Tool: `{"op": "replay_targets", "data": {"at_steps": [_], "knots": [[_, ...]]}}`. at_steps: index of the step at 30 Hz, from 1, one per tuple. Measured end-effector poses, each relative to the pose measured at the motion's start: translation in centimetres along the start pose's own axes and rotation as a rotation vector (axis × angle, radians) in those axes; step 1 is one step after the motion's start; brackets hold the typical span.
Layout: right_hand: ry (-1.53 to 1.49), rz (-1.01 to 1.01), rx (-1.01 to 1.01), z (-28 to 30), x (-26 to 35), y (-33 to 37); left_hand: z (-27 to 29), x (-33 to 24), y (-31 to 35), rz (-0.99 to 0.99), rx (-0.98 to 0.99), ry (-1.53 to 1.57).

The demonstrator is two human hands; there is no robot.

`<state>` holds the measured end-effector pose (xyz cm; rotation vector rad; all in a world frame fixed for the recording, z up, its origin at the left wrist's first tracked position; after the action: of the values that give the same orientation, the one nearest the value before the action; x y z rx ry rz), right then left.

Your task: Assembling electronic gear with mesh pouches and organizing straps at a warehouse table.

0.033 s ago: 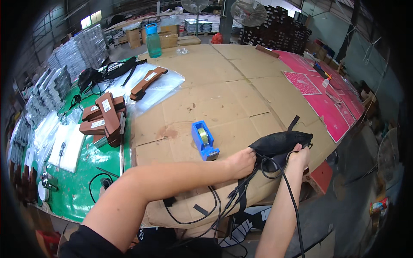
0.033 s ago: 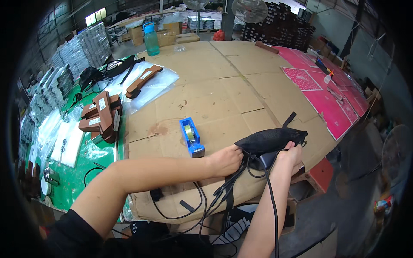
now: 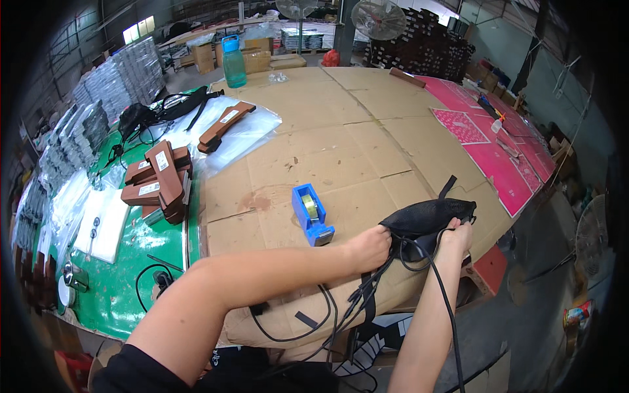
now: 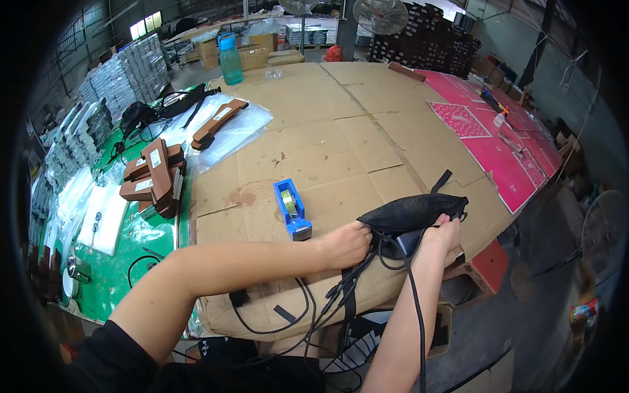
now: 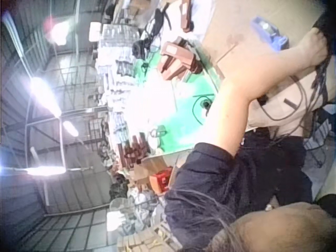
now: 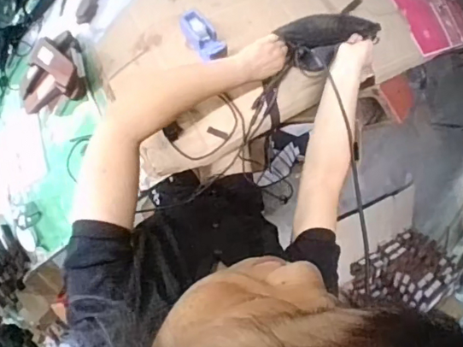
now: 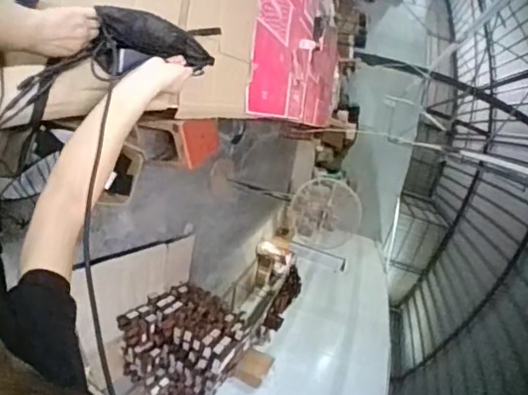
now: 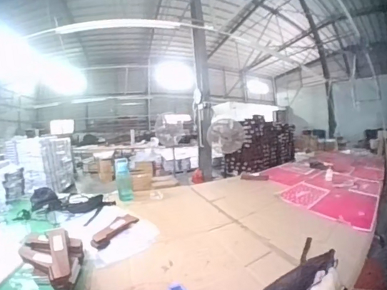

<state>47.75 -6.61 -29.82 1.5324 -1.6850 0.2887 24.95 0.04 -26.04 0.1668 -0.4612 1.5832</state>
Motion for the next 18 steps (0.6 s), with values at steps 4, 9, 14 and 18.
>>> {"op": "replay_targets", "data": {"at_steps": [4, 9, 14, 18], "knots": [[0.027, 0.014, -0.034, -0.4, 0.0, -0.3, 0.3, -0.2, -0.8, -0.007, -0.082, 0.056], [0.061, 0.044, 0.024, 0.0, 0.6, -0.9, 1.9, 1.3, -1.0, -0.043, -0.037, 0.487], [0.029, -0.12, 0.11, -0.1, -0.2, 0.8, 6.2, 1.6, 1.4, -0.082, -0.319, 0.795], [-0.108, -0.047, 0.592, -3.5, -0.3, 0.3, 4.2, 2.3, 2.4, 0.155, -0.286, 1.084]]}}
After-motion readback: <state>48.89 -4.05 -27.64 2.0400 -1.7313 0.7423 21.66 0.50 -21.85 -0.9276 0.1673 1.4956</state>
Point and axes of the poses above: each hand's wrist, its own y-axis away from the middle knuckle, its own z-axis out of the back of the hand, x = y × z, the point moved 9 cm from there along -y, towards the middle knuckle, and after that the axes turned 9 degrees about z, right-handed, at the moved point
